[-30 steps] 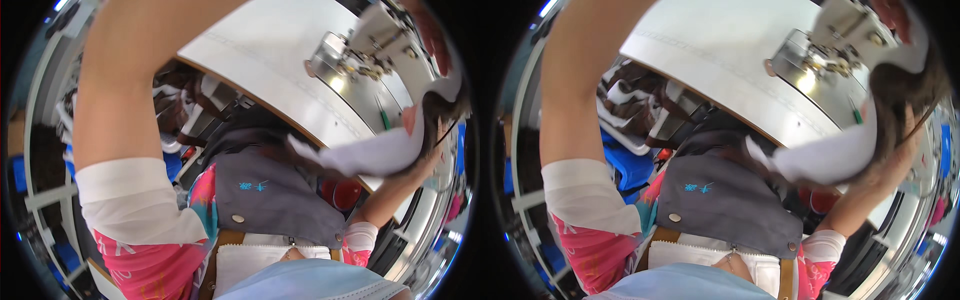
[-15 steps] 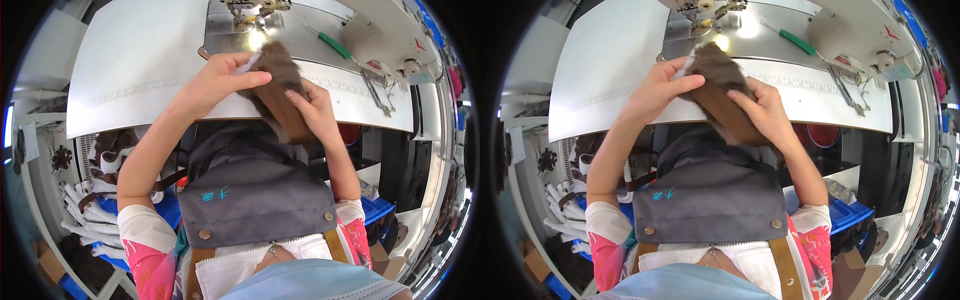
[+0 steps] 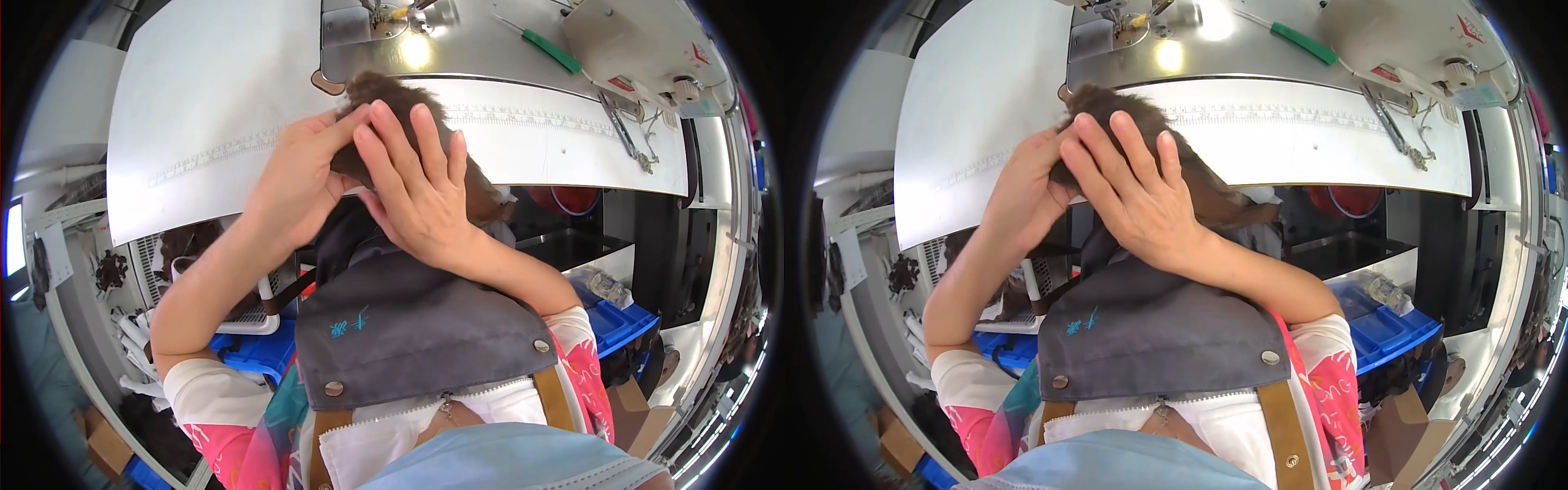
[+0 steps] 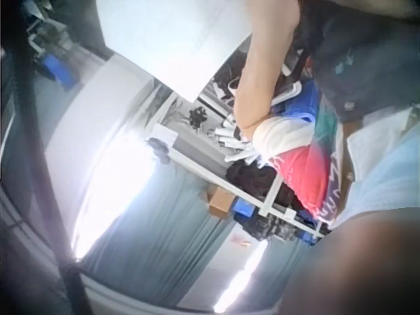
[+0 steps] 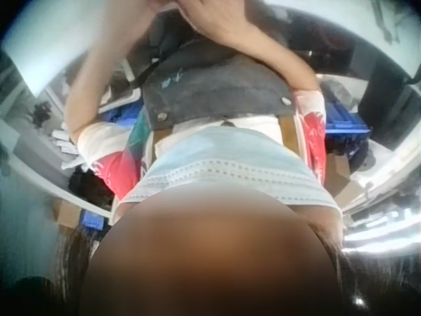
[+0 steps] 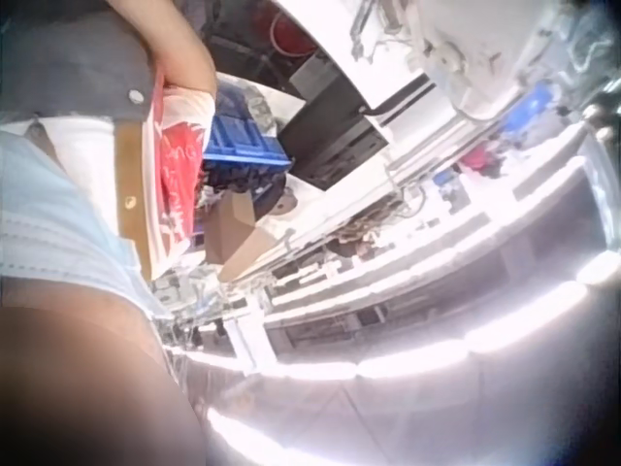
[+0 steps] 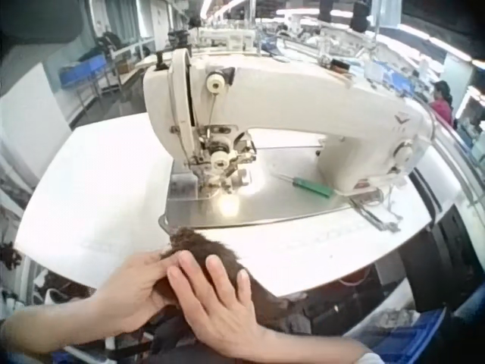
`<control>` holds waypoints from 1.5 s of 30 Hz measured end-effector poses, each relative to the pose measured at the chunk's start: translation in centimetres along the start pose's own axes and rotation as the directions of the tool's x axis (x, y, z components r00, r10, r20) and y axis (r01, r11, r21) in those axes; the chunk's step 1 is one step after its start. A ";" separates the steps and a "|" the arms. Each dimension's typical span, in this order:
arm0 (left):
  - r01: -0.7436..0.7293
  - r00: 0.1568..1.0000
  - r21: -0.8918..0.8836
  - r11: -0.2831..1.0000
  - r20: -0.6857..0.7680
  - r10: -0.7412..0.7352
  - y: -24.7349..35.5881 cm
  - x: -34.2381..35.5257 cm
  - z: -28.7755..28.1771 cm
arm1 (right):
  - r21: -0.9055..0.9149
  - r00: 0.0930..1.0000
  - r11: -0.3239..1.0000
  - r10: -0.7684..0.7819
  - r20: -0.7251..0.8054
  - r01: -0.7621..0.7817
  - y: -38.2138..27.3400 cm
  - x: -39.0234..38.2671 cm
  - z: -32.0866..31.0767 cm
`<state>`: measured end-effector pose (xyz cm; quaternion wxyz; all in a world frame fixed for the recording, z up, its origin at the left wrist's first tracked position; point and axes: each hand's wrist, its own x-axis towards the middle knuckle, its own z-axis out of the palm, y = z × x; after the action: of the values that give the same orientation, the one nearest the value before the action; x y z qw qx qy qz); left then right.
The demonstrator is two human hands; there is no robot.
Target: Sewing a piece of dark brown fur trim onto a white fabric substrate using an industrial sewing machine.
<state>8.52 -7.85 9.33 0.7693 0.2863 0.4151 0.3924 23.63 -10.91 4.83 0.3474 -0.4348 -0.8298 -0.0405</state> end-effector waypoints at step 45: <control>-0.479 0.820 0.725 0.495 0.169 0.547 -3.2 -2.7 -0.8 | 0.615 0.946 0.721 0.208 0.248 -0.319 2.5 0.4 -2.3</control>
<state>8.07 -11.66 7.62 0.4145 0.6660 0.4644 0.4111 26.61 -10.00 6.24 0.4098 -0.4036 -0.7469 0.3336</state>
